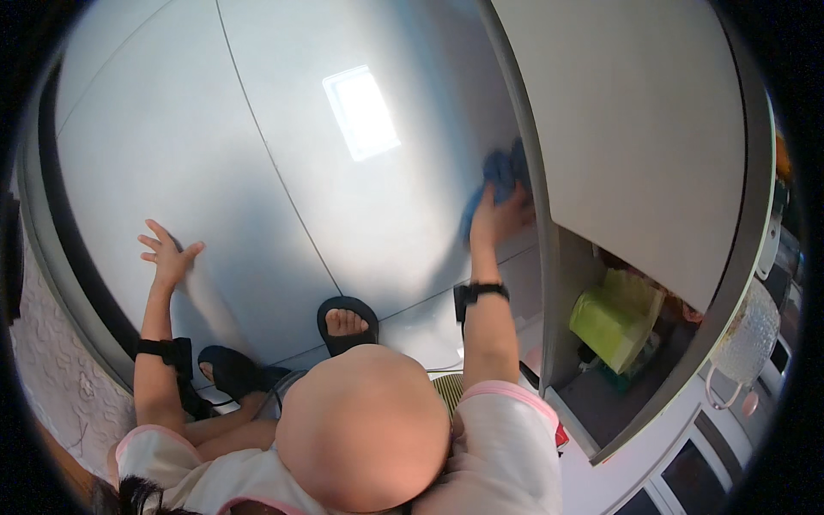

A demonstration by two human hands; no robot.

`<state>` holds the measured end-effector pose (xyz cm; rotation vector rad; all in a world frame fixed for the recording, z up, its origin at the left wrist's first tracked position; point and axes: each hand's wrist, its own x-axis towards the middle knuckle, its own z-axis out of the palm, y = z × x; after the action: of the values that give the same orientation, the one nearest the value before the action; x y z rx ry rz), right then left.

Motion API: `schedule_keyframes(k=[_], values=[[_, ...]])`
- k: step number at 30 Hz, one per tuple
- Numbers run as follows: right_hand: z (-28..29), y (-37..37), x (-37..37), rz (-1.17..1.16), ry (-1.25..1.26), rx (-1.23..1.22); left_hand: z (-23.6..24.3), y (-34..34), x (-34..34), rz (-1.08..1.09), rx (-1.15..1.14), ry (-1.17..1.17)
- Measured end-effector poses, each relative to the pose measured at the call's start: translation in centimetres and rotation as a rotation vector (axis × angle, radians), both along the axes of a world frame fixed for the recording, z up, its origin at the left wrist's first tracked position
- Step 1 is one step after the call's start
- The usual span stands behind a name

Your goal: Cleaning the tiled floor with a blue cloth.

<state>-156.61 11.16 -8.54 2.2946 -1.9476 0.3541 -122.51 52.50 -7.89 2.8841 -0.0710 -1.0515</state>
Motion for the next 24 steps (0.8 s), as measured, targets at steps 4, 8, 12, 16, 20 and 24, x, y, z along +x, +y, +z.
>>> schedule_keyframes(k=[4, 8, 12, 16, 20, 24], values=[[0.4, 8.1, -10.1, -0.395, 0.047, 0.066, -0.6, 0.5, 0.5, -0.018, -0.009, -0.023], [0.7, 11.2, -10.9, -0.851, 0.068, 0.158, 0.4, -1.0, -0.2, -0.004, -0.01, 0.026], [1.8, 11.3, -6.3, -0.721, -0.055, 0.225, 0.9, -2.1, -0.4, 0.003, 0.001, 0.035], [1.7, 12.9, 1.5, 0.012, -0.043, 0.203, 2.0, -2.2, -0.1, 0.045, 0.001, 0.021], [2.6, 15.4, 9.4, 0.474, -0.101, 0.338, 3.0, -2.6, -0.3, 0.058, 0.053, 0.022], [3.0, 14.8, 16.2, 1.141, -0.118, 0.366, 2.9, -0.1, 0.7, -0.027, 0.077, 0.092]])
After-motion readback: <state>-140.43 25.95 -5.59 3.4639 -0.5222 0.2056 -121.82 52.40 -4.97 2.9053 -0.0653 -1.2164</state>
